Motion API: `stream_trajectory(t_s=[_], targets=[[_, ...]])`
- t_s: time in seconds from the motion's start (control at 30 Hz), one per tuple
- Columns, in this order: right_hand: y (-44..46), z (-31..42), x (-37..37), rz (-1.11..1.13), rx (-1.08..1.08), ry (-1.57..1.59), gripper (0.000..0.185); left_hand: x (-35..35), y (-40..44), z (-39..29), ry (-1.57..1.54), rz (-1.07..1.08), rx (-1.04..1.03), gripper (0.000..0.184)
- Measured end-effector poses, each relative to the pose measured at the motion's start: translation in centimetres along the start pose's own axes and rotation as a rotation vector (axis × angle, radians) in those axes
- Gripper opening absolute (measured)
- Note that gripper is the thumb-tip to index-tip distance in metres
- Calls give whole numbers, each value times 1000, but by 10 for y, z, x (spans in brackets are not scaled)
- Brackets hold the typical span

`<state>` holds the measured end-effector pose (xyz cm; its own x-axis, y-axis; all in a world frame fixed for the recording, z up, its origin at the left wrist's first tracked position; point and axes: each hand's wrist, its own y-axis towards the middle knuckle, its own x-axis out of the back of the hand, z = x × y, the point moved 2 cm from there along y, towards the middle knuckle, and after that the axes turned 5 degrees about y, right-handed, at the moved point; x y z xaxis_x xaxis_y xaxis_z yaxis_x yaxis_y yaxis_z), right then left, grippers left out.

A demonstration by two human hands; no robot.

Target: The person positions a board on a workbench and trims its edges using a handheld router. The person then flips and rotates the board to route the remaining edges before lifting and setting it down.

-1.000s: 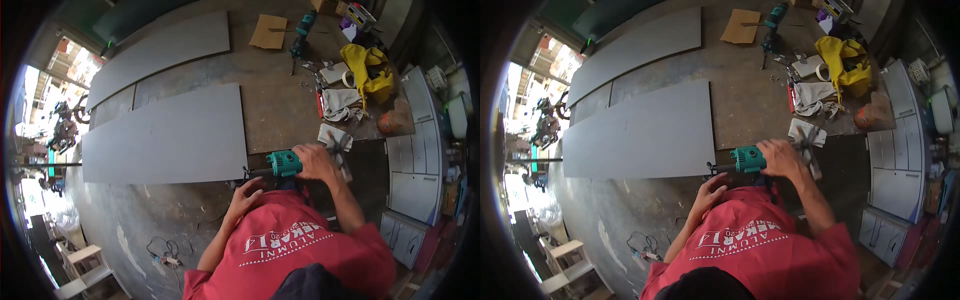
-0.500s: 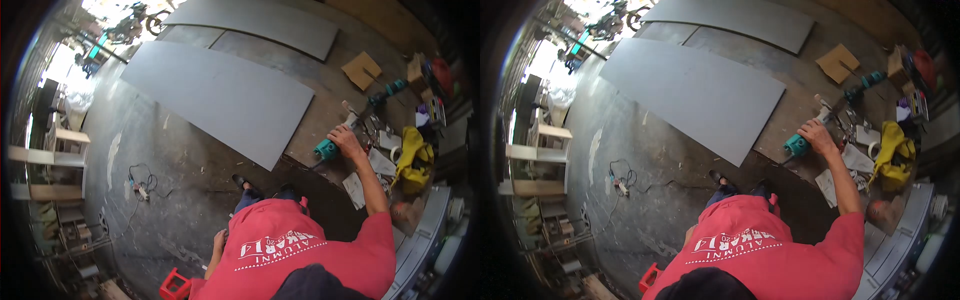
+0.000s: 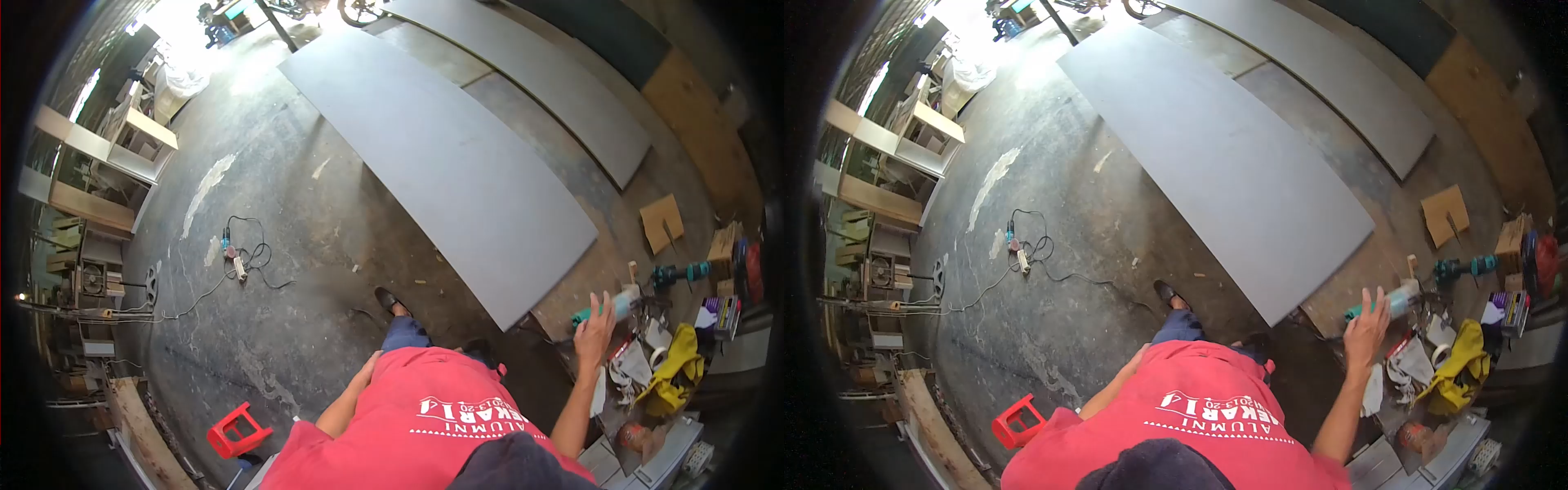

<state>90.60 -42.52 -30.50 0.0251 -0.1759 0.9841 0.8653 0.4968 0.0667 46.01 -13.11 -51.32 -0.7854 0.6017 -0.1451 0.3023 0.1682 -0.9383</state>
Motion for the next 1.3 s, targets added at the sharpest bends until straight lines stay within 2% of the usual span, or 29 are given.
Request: stream_trajectory(t_s=[0.1,0.13,0.17,0.2,0.23,0.27,0.3,0.33,0.37,0.43,0.5,0.53,0.6,0.67,0.7,0.77,0.9,0.97,1.03,1.13,1.27,1.3], targets=[[12,87,-38,-156,-49,303,52,30,28,-53,62,49,8,38],[21,111,-61,-160,-28,338,46,63,78,-60,518,188,-145,39],[32,149,-67,-105,-50,412,42,96,128,-66,1164,227,-403,40],[46,175,-78,-99,-19,428,42,128,173,-75,1562,187,-679,42],[61,198,-92,-96,12,445,42,135,160,-113,940,80,-307,50],[76,215,-106,-98,15,443,42,149,161,-142,693,-68,-323,56],[90,228,-120,-149,8,434,41,151,128,-191,633,-134,-392,58],[101,240,-133,-199,0,425,41,162,112,-223,581,-245,-522,48],[110,249,-147,-198,-5,425,41,190,120,-246,601,-287,-575,54],[119,258,-163,-369,6,303,41,214,84,-287,318,-301,-659,54],[125,258,-169,-366,1,281,39,239,61,-302,96,-344,-667,50],[129,257,-173,-361,1,259,37,245,52,-304,96,-347,-672,50],[128,249,-178,-372,3,305,36,263,40,-289,-216,-417,-588,43],[128,247,-181,-395,5,319,31,273,43,-265,-341,-418,-509,39],[129,251,-182,-394,-7,322,31,275,40,-262,-328,-419,-508,39],[141,262,-181,-426,28,257,29,276,43,-264,-395,-429,-358,34],[216,329,-178,-379,36,356,26,272,40,-335,-433,-444,-372,33],[271,361,-184,-371,41,390,26,261,46,-394,-347,-472,-540,34],[331,390,-191,-303,107,381,31,241,54,-460,-262,-379,-635,35],[424,407,-204,-323,91,421,37,196,70,-564,-150,-233,-768,39],[527,393,-235,-425,45,329,43,136,115,-675,-74,-104,-697,66],[564,396,-243,-359,-19,323,45,114,139,-712,-92,-100,-612,84]])
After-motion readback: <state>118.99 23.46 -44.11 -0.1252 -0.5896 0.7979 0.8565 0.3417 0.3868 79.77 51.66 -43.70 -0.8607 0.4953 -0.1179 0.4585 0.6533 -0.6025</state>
